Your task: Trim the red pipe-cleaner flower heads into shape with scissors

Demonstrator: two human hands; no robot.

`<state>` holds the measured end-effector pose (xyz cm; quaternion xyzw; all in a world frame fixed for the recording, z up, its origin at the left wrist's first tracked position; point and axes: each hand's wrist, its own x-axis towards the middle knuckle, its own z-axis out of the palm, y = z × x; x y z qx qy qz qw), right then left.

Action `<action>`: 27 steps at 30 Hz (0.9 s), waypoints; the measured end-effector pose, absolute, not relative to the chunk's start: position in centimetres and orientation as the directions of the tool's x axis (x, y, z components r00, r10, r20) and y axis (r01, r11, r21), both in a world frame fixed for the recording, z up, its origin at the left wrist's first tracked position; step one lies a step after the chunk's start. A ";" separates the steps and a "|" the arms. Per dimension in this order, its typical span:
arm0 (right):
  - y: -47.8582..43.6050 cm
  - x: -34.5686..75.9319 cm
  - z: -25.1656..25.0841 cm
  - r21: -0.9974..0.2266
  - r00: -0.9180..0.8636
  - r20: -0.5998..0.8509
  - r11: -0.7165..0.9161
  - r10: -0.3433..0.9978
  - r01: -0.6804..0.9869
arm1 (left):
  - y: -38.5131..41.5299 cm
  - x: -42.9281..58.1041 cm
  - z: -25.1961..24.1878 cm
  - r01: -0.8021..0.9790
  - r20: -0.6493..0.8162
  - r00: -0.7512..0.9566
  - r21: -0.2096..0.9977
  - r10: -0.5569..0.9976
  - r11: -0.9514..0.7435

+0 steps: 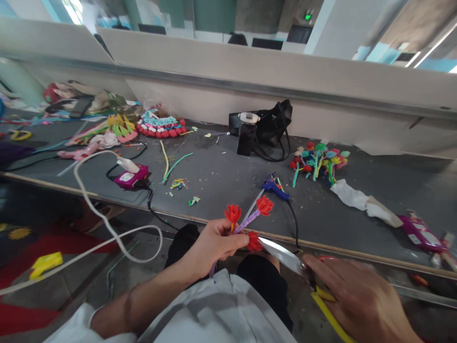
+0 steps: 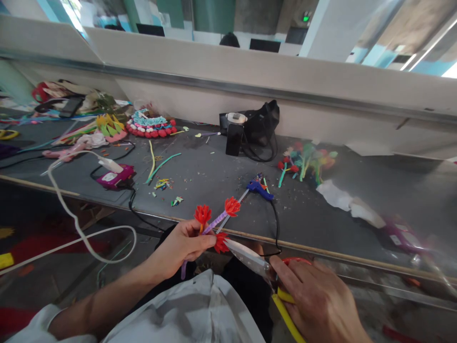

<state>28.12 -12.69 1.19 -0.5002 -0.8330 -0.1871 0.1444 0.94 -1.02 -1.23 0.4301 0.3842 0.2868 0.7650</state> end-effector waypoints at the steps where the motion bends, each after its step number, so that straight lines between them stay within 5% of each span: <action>1: -12.7 28.1 1.2 0.165 -0.457 0.423 0.429 0.782 0.888 | -1.0 0.9 -1.2 -0.113 -0.339 0.543 0.877 0.768 0.467; 27: -12.7 28.1 0.7 0.158 -0.446 0.422 0.420 0.789 0.893 | -1.1 0.7 -1.2 -0.097 -0.351 0.534 0.878 0.769 0.469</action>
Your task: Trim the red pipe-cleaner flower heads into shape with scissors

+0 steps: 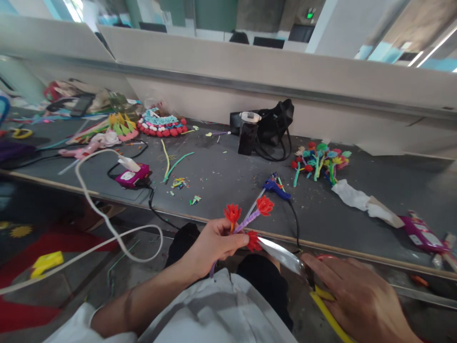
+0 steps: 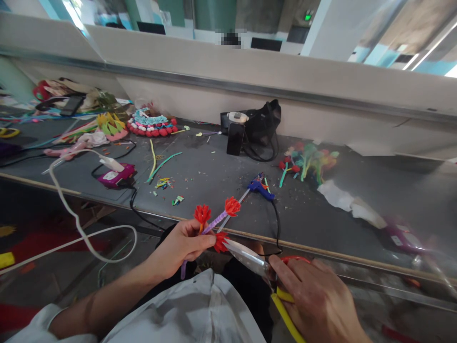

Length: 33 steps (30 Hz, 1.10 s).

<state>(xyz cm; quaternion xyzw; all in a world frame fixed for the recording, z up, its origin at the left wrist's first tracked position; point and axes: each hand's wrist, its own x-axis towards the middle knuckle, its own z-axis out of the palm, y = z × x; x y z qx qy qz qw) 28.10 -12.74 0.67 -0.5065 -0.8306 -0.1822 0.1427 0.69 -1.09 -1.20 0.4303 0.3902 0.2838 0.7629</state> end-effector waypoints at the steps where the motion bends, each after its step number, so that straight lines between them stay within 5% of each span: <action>1: -12.7 28.1 0.7 0.158 -0.447 0.422 0.422 0.789 0.893 | -1.1 0.7 -1.2 -0.099 -0.349 0.538 0.878 0.767 0.469; 33: -12.2 28.5 0.0 0.234 -0.541 0.361 0.488 0.760 0.841 | -1.1 0.9 -1.2 -0.081 -0.353 0.544 0.881 0.761 0.467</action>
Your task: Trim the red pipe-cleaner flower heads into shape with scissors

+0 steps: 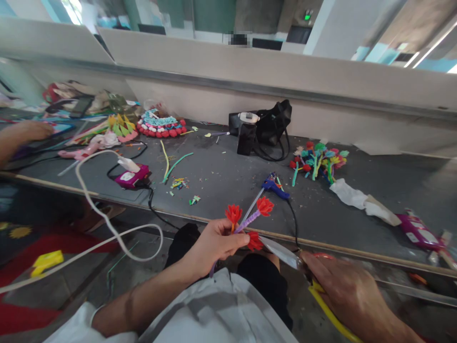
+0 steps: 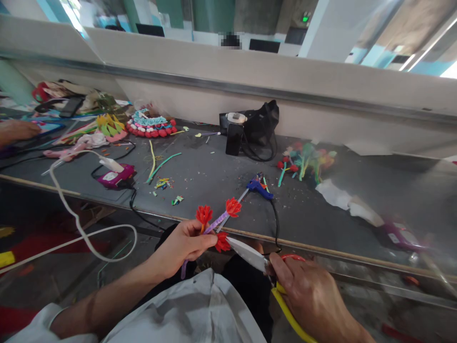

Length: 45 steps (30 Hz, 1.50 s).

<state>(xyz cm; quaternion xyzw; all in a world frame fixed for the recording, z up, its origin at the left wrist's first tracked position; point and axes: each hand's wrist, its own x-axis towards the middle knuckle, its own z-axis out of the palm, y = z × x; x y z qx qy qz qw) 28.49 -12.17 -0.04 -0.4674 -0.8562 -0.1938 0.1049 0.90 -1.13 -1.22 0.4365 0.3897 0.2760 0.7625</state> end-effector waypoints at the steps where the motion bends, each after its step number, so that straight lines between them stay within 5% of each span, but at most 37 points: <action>1: -12.1 28.6 -0.2 0.221 -0.541 0.355 0.494 0.763 0.841 | -1.1 0.9 -1.2 -0.075 -0.356 0.541 0.882 0.762 0.465; 7: -11.7 29.2 -0.5 0.179 -0.548 0.328 0.519 0.769 0.836 | -0.9 0.8 -0.7 -0.062 -0.337 0.528 0.900 0.780 0.431; 16: -12.5 30.4 -0.7 0.179 -0.383 0.334 0.341 0.861 0.923 | -0.7 0.7 -1.0 -0.190 -0.304 0.596 0.846 0.743 0.499; 23: -13.4 27.7 -1.5 -0.007 -0.289 0.317 0.307 0.903 0.952 | -0.7 0.6 -1.1 -0.256 -0.339 0.642 0.750 0.688 0.610; 45: -13.5 28.0 -1.5 0.038 -0.379 0.290 0.385 0.879 0.922 | -1.0 0.9 -0.7 -0.282 -0.346 0.584 0.762 0.735 0.583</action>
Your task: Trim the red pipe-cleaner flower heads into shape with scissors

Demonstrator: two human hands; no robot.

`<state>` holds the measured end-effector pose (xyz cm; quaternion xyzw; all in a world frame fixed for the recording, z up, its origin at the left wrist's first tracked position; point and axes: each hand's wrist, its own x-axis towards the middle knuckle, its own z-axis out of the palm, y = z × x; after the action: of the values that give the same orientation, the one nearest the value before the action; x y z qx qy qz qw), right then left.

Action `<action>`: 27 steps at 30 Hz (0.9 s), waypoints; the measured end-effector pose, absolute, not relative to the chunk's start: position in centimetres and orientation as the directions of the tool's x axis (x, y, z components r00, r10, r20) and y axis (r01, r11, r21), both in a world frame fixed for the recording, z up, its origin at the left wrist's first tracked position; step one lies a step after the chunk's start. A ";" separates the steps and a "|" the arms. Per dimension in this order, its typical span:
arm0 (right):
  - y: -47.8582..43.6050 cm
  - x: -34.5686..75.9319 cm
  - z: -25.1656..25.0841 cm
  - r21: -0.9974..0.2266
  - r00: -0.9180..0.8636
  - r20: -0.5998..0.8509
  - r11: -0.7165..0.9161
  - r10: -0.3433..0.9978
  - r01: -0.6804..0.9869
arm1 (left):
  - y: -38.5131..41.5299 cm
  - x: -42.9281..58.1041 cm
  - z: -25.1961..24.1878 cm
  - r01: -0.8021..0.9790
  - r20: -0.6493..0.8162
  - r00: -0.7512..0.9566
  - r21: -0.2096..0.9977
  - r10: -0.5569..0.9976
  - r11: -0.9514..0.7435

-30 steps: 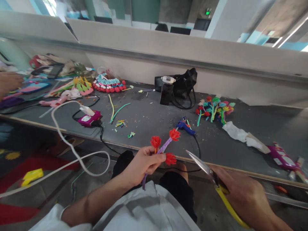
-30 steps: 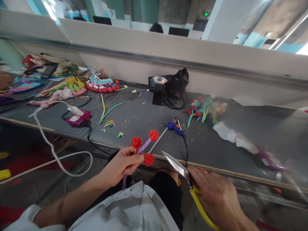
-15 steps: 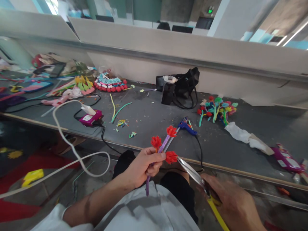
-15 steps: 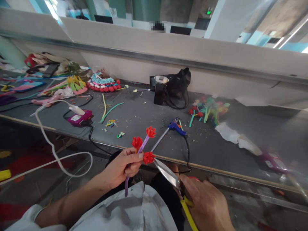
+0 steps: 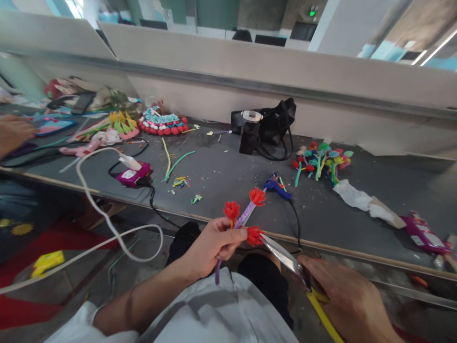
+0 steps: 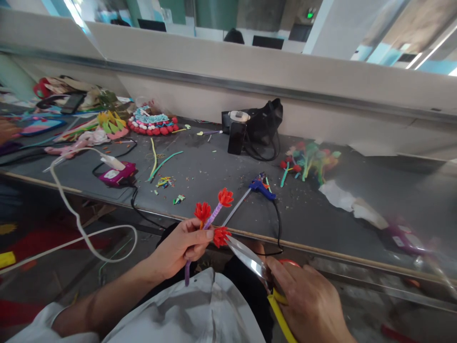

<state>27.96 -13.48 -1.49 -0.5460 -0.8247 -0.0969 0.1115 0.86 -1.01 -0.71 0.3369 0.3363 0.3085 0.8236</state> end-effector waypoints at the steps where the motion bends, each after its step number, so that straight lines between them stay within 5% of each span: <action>1: -13.5 28.1 -1.6 0.040 -0.380 0.291 0.386 0.878 0.922 | -1.0 0.9 -0.7 -0.281 -0.345 0.574 0.769 0.742 0.575; 27: -13.8 28.4 -1.1 0.028 -0.403 0.295 0.414 0.866 0.910 | -1.2 0.5 -0.7 -0.214 -0.316 0.524 0.850 0.791 0.482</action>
<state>28.43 -13.82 -1.12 -0.5332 -0.8326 -0.0924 0.1181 0.49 -1.19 -0.69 0.3942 0.3659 0.3223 0.7790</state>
